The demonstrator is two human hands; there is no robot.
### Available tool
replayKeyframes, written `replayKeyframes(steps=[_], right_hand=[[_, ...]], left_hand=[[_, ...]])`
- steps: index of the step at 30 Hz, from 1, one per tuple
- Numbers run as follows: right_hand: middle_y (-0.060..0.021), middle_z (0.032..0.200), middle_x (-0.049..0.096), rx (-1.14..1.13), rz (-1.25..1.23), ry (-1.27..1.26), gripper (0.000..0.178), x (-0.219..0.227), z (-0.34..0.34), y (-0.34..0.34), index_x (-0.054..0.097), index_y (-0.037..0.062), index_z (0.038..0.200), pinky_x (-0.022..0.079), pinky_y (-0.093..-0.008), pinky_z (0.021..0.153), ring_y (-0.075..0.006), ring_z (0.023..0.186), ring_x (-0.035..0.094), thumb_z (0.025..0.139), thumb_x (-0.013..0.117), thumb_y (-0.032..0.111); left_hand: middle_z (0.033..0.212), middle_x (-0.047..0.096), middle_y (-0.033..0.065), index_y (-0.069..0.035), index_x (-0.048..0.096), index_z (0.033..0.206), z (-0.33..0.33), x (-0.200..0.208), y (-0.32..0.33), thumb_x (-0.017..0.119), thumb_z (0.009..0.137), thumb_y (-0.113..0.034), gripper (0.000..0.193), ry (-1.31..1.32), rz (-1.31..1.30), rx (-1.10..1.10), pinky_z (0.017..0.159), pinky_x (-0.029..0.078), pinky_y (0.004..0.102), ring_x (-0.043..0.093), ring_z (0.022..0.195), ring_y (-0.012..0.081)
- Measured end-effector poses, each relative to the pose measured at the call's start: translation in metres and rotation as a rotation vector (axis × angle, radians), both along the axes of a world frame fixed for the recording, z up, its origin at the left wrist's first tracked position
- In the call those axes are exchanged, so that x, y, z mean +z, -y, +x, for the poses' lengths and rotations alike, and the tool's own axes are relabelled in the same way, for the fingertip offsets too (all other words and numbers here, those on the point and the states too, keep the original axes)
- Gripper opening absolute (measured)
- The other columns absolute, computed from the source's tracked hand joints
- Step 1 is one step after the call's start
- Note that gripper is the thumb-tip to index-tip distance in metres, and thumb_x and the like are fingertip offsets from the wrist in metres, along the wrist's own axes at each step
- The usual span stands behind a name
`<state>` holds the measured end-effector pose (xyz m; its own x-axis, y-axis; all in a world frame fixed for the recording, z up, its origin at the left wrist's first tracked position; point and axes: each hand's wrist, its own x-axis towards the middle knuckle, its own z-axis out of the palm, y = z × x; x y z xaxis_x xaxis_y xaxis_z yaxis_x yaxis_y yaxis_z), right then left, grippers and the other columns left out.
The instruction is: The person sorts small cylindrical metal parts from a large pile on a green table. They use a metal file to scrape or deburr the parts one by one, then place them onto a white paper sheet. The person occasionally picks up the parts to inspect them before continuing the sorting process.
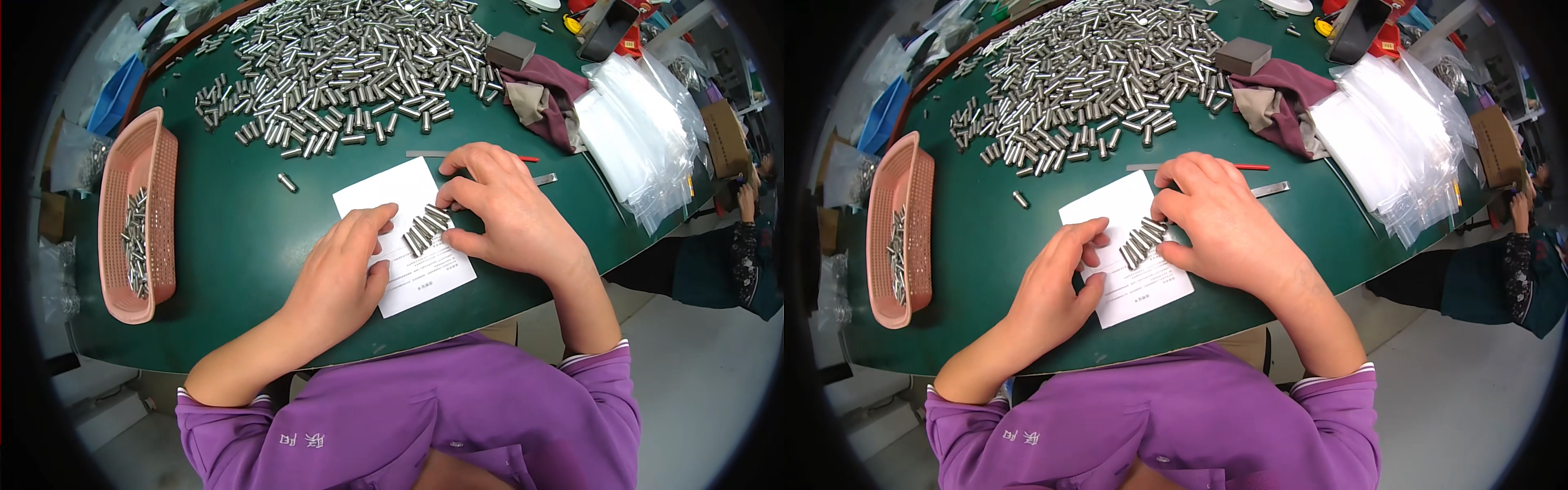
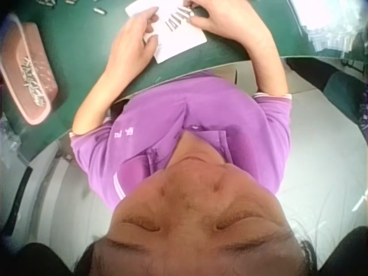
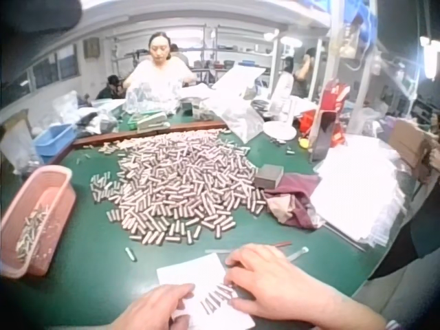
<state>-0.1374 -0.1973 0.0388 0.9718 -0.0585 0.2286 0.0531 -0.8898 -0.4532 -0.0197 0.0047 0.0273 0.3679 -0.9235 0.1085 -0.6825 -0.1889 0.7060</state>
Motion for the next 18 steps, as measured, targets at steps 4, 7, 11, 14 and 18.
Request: replayKeyframes(steps=[4, 7, 11, 14, 18], right_hand=[[-0.0089, 0.109, 0.053, 0.000, -0.004, -0.001, 0.024, 0.000, 0.000, -0.001, 0.061, 0.0060, 0.084, 0.035, -0.0426, 0.101, -0.0291, 0.115, 0.047, 0.066, 0.074, 0.013], [-0.0086, 0.112, 0.052, -0.001, -0.015, -0.022, 0.026, 0.000, 0.000, -0.003, 0.061, 0.0066, 0.086, 0.035, -0.0435, 0.101, -0.0299, 0.118, 0.046, 0.065, 0.076, 0.013], [-0.0088, 0.108, 0.053, 0.018, 0.001, 0.016, 0.026, -0.001, 0.001, -0.005, 0.062, 0.0059, 0.085, 0.035, -0.0436, 0.102, -0.0292, 0.118, 0.046, 0.065, 0.076, 0.013], [-0.0086, 0.109, 0.053, 0.045, 0.023, 0.000, 0.027, -0.003, 0.004, -0.008, 0.062, 0.0058, 0.086, 0.035, -0.0441, 0.103, -0.0294, 0.118, 0.046, 0.065, 0.077, 0.014], [-0.0072, 0.107, 0.053, 0.113, 0.013, 0.035, 0.030, -0.006, 0.010, -0.014, 0.062, 0.0067, 0.090, 0.037, -0.0441, 0.099, -0.0302, 0.118, 0.046, 0.065, 0.078, 0.013]], left_hand=[[0.106, 0.056, 0.0108, -0.002, 0.047, 0.125, 0.001, -0.002, 0.000, 0.061, 0.071, 0.010, 0.058, -0.011, -0.008, -0.014, 0.074, 0.049, 0.0306, 0.056, 0.084, 0.0198], [0.111, 0.054, 0.0122, -0.002, 0.048, 0.123, 0.003, -0.004, 0.000, 0.061, 0.070, 0.010, 0.056, -0.002, -0.025, -0.028, 0.077, 0.049, 0.0321, 0.057, 0.086, 0.0224], [0.119, 0.053, 0.0132, -0.002, 0.049, 0.122, 0.008, -0.004, 0.003, 0.062, 0.068, 0.009, 0.056, 0.114, -0.048, -0.098, 0.088, 0.046, 0.0368, 0.055, 0.101, 0.0283], [0.122, 0.053, 0.0132, -0.003, 0.050, 0.121, 0.012, 0.000, 0.007, 0.062, 0.067, 0.008, 0.056, 0.152, -0.044, -0.142, 0.095, 0.042, 0.0394, 0.051, 0.111, 0.0310], [0.122, 0.053, 0.0127, -0.003, 0.049, 0.122, 0.015, 0.003, 0.006, 0.064, 0.067, 0.006, 0.058, 0.156, -0.011, -0.178, 0.096, 0.041, 0.0395, 0.050, 0.113, 0.0312]])
